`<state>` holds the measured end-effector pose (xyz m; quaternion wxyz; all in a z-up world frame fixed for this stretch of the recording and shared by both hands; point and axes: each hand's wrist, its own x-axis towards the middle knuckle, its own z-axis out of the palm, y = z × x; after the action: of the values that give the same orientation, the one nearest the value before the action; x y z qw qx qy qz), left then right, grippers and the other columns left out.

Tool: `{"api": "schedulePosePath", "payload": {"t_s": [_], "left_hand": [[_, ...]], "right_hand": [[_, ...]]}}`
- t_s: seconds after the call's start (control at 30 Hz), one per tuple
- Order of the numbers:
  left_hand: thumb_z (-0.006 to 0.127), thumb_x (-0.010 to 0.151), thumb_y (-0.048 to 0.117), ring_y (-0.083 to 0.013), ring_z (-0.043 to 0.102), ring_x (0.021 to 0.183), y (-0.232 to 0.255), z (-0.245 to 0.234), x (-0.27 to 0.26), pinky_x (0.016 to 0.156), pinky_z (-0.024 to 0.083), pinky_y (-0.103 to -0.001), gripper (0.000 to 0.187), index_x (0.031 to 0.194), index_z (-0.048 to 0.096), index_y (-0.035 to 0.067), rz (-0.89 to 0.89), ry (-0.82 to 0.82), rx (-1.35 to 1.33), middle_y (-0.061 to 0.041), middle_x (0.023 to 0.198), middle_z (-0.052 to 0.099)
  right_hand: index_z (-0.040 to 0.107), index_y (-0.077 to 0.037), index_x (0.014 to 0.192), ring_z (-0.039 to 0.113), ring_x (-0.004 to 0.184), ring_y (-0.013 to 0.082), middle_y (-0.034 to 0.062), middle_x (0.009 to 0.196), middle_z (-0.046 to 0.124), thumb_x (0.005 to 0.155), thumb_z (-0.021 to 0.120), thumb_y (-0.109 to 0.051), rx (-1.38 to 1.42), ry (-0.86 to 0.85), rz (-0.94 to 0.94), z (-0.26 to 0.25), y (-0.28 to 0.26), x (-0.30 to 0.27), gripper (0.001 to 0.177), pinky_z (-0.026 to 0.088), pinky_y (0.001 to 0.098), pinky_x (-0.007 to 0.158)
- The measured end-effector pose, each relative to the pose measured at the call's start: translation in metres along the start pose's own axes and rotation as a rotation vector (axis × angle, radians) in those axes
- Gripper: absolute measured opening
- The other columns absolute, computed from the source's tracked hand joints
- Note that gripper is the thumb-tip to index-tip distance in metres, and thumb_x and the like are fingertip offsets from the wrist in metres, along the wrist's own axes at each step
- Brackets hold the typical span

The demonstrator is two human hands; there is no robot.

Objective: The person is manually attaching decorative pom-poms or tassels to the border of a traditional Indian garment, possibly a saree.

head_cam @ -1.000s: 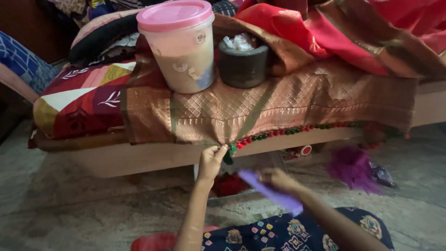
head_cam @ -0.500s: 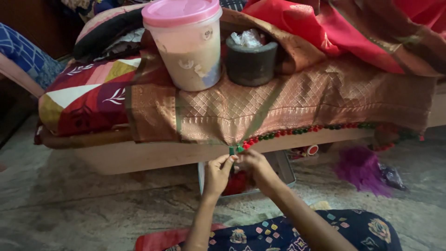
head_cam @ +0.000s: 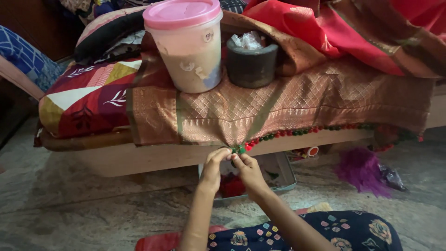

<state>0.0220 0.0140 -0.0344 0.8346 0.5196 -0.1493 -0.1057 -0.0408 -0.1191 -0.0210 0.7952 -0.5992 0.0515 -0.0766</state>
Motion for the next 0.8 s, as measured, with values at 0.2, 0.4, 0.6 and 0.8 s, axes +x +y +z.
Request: {"api": "schedulePosePath", "payload": {"t_s": [0.2, 0.4, 0.6, 0.8], "left_hand": [[0.07, 0.095, 0.02, -0.0071, 0.062, 0.077, 0.015, 0.01, 0.007, 0.074, 0.047, -0.024, 0.019, 0.089, 0.076, 0.002, -0.178, -0.04, 0.05, -0.001, 0.083, 0.072], [0.069, 0.098, 0.017, -0.0056, 0.061, 0.074, 0.006, 0.017, 0.005, 0.068, 0.047, -0.024, 0.022, 0.096, 0.078, -0.003, -0.072, 0.057, 0.177, -0.002, 0.085, 0.074], [0.072, 0.092, 0.023, -0.011, 0.065, 0.064, 0.037, 0.052, -0.023, 0.063, 0.048, -0.029, 0.02, 0.1, 0.08, 0.006, 0.187, 0.295, 0.854, -0.01, 0.073, 0.075], [0.073, 0.092, 0.027, -0.0198, 0.067, 0.094, 0.018, 0.043, -0.019, 0.094, 0.033, -0.048, 0.021, 0.098, 0.082, 0.008, 0.311, 0.325, 0.936, -0.005, 0.093, 0.079]], "right_hand": [[0.073, -0.002, 0.105, 0.06, 0.08, 0.0056, -0.0009, 0.091, 0.071, 0.103, 0.058, -0.022, 0.138, -0.073, 0.075, 0.002, -0.013, -0.005, 0.024, 0.049, 0.0234, 0.071], [0.073, 0.001, 0.105, 0.061, 0.08, 0.007, 0.0009, 0.091, 0.072, 0.106, 0.059, -0.02, 0.13, -0.101, 0.088, -0.01, 0.006, 0.004, 0.025, 0.05, 0.0254, 0.071], [0.071, -0.005, 0.106, 0.068, 0.082, 0.0122, 0.0027, 0.094, 0.075, 0.096, 0.056, -0.003, -0.259, 0.051, 0.025, -0.015, -0.047, -0.008, 0.018, 0.055, 0.0275, 0.075], [0.071, -0.003, 0.101, 0.074, 0.078, 0.0178, 0.0102, 0.091, 0.076, 0.096, 0.053, 0.002, -0.467, 0.168, -0.377, 0.001, -0.111, 0.042, 0.02, 0.064, 0.036, 0.071]]}}
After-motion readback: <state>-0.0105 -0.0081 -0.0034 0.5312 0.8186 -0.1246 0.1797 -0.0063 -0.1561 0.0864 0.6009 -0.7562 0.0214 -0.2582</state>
